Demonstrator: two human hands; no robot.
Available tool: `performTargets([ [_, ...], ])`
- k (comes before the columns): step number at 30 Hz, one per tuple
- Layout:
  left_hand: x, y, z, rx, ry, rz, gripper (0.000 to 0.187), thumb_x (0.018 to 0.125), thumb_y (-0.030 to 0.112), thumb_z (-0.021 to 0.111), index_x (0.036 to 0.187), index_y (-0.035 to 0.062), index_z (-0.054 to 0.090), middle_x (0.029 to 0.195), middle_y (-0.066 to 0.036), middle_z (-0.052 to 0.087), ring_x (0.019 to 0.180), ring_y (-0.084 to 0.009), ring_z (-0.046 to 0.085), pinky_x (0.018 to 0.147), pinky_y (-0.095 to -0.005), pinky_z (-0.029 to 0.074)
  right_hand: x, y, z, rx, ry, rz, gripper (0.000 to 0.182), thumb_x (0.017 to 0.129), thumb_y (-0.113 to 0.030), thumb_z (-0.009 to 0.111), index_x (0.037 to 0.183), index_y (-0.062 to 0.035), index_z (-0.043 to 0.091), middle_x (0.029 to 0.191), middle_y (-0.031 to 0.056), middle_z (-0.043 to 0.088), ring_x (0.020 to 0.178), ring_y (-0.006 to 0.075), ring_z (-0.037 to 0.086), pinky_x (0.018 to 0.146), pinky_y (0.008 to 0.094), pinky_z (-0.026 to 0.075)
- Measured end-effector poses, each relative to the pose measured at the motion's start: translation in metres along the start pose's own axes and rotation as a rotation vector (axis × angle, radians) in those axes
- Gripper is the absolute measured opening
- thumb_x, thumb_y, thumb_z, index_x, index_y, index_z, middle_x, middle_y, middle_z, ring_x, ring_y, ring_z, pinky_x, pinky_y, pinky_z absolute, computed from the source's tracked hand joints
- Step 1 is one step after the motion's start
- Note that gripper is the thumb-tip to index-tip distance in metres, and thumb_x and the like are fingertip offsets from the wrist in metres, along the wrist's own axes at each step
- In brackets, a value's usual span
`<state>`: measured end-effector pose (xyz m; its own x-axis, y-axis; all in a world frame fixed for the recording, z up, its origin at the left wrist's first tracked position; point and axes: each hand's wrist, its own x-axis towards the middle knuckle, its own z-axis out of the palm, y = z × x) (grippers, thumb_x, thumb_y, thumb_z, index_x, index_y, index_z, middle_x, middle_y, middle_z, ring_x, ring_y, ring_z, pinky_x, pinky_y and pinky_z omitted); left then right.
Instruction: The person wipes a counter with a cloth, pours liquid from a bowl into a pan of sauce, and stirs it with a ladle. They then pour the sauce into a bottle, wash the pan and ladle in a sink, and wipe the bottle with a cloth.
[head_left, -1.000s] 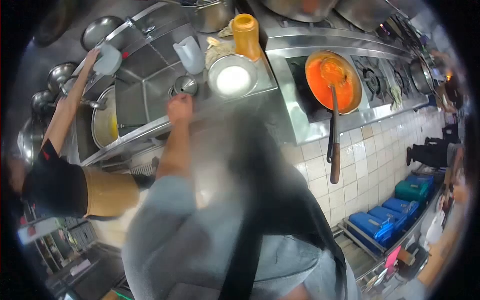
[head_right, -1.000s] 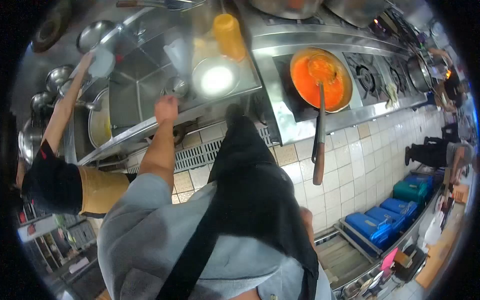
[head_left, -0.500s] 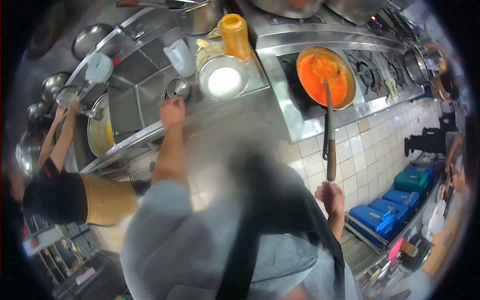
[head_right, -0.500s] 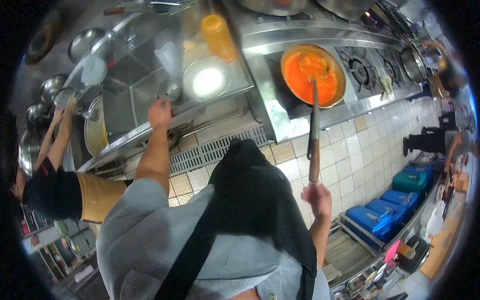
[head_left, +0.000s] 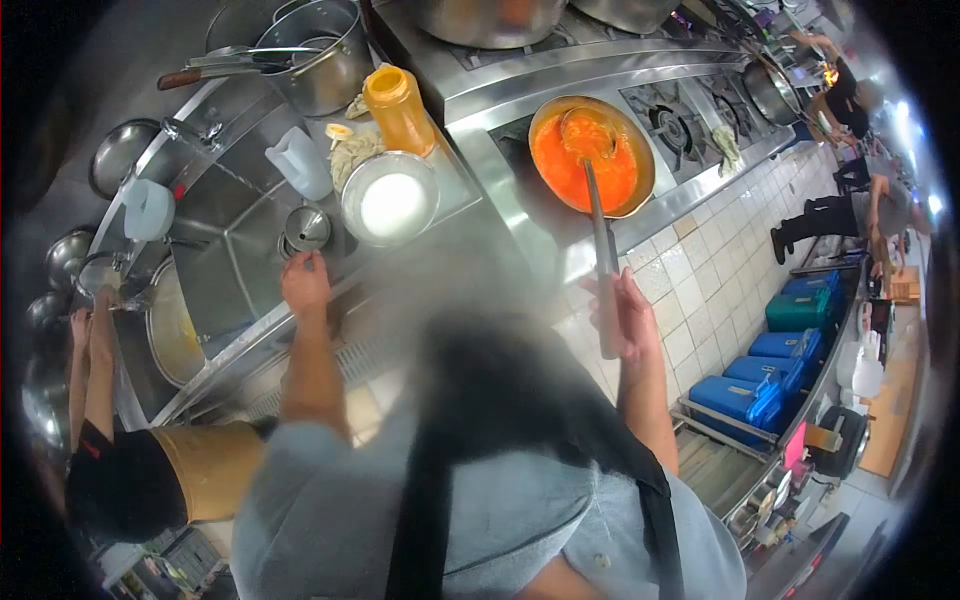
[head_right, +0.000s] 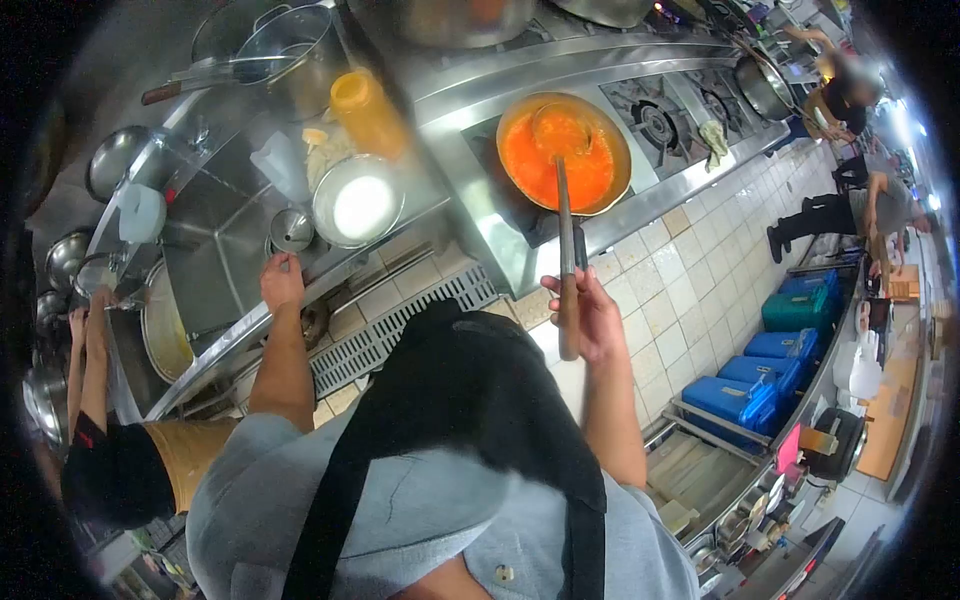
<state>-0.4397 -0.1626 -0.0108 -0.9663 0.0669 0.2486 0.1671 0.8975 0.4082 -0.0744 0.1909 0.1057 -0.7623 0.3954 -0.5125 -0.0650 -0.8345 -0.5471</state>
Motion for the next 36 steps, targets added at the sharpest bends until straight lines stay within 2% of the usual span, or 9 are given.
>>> performTargets([
  [5, 0.0, 0.004, -0.005, -0.032, -0.032, 0.022, 0.021, 0.082, 0.027, 0.065, 0.089, 0.0082, 0.07, 0.096, -0.013, 0.069, 0.093, -0.0333, 0.063, 0.084, -0.0436, 0.049, 0.008, -0.001, 0.032, 0.149, 0.147, -0.055, 0.029, 0.099, -0.033, 0.048, 0.11, -0.0065, 0.052, 0.094, 0.0153, 0.065, 0.057, 0.0131, 0.055, 0.049, 0.0235, 0.049],
  [11, 0.003, -0.008, 0.007, -0.035, 0.001, 0.081, 0.02, 0.082, 0.025, 0.066, 0.09, 0.0075, 0.069, 0.094, -0.013, 0.069, 0.09, -0.0341, 0.064, 0.081, -0.0439, 0.05, -0.017, -0.004, 0.055, -0.325, 0.297, -0.114, 0.025, 0.096, -0.017, 0.051, 0.116, -0.0027, 0.051, 0.074, 0.0043, 0.055, 0.052, 0.011, 0.05, 0.042, 0.0233, 0.043],
  [14, -0.002, -0.007, 0.0, -0.091, 0.024, 0.069, 0.02, 0.081, 0.025, 0.066, 0.091, 0.0079, 0.07, 0.092, -0.013, 0.069, 0.09, -0.0336, 0.064, 0.08, -0.0434, 0.049, -0.032, 0.001, 0.047, -0.643, 0.398, -0.169, 0.05, 0.092, -0.01, 0.054, 0.138, 0.0018, 0.039, 0.071, 0.0016, 0.051, 0.049, 0.0099, 0.049, 0.04, 0.0252, 0.041],
  [20, -0.003, -0.014, 0.009, -0.164, 0.07, 0.025, 0.018, 0.082, 0.022, 0.067, 0.091, 0.0067, 0.07, 0.095, -0.013, 0.068, 0.088, -0.031, 0.064, 0.08, -0.0399, 0.049, -0.048, -0.016, 0.022, -0.899, 0.456, -0.267, 0.058, 0.09, -0.005, 0.057, 0.145, -0.0032, 0.036, 0.075, 0.0021, 0.054, 0.056, 0.0085, 0.049, 0.046, 0.0252, 0.041],
  [23, -0.003, -0.012, 0.018, -0.359, 0.172, 0.003, 0.02, 0.086, 0.021, 0.066, 0.097, 0.004, 0.067, 0.094, -0.01, 0.067, 0.086, -0.0226, 0.063, 0.077, -0.0346, 0.049, -0.052, -0.027, 0.005, -0.964, 0.492, -0.3, 0.06, 0.09, -0.003, 0.058, 0.145, -0.0072, 0.036, 0.078, 0.0013, 0.054, 0.06, 0.0077, 0.048, 0.052, 0.0237, 0.042],
  [25, -0.013, 0.007, 0.02, -0.836, 0.164, -0.101, 0.023, 0.091, 0.02, 0.063, 0.105, 0.0014, 0.063, 0.092, -0.006, 0.065, 0.085, -0.0141, 0.06, 0.074, -0.0283, 0.047, -0.047, -0.023, -0.019, -0.949, 0.468, -0.5, 0.06, 0.09, -0.002, 0.058, 0.145, -0.0088, 0.037, 0.08, 0.0008, 0.053, 0.06, 0.0079, 0.048, 0.053, 0.0241, 0.044],
  [26, -0.018, 0.02, 0.019, -0.83, 0.167, -0.101, 0.023, 0.091, 0.02, 0.063, 0.105, 0.0014, 0.063, 0.092, -0.006, 0.065, 0.085, -0.0141, 0.06, 0.074, -0.0283, 0.047, -0.043, -0.023, -0.03, -0.993, 0.444, -0.587, 0.059, 0.089, -0.002, 0.058, 0.144, -0.0076, 0.037, 0.08, 0.0003, 0.052, 0.058, 0.0077, 0.048, 0.05, 0.0244, 0.044],
  [32, -0.043, 0.086, 0.011, -1.04, 0.019, -0.323, 0.03, 0.093, 0.02, 0.062, 0.117, 0.0032, 0.055, 0.101, -0.002, 0.06, 0.087, -0.0104, 0.056, 0.072, -0.0241, 0.047, -0.042, -0.051, -0.042, -0.916, 0.443, -0.313, 0.058, 0.089, -0.001, 0.057, 0.143, -0.0065, 0.037, 0.076, 0.0016, 0.051, 0.056, 0.0079, 0.049, 0.044, 0.0247, 0.043],
  [36, -0.054, 0.103, 0.007, -1.075, -0.021, -0.367, 0.033, 0.094, 0.021, 0.062, 0.121, 0.005, 0.053, 0.102, -0.003, 0.06, 0.086, -0.0113, 0.056, 0.072, -0.0256, 0.048, -0.032, -0.053, -0.055, -0.987, 0.452, -0.296, 0.058, 0.089, -0.002, 0.057, 0.143, -0.004, 0.036, 0.074, 0.0024, 0.051, 0.054, 0.0085, 0.048, 0.044, 0.0258, 0.043],
])
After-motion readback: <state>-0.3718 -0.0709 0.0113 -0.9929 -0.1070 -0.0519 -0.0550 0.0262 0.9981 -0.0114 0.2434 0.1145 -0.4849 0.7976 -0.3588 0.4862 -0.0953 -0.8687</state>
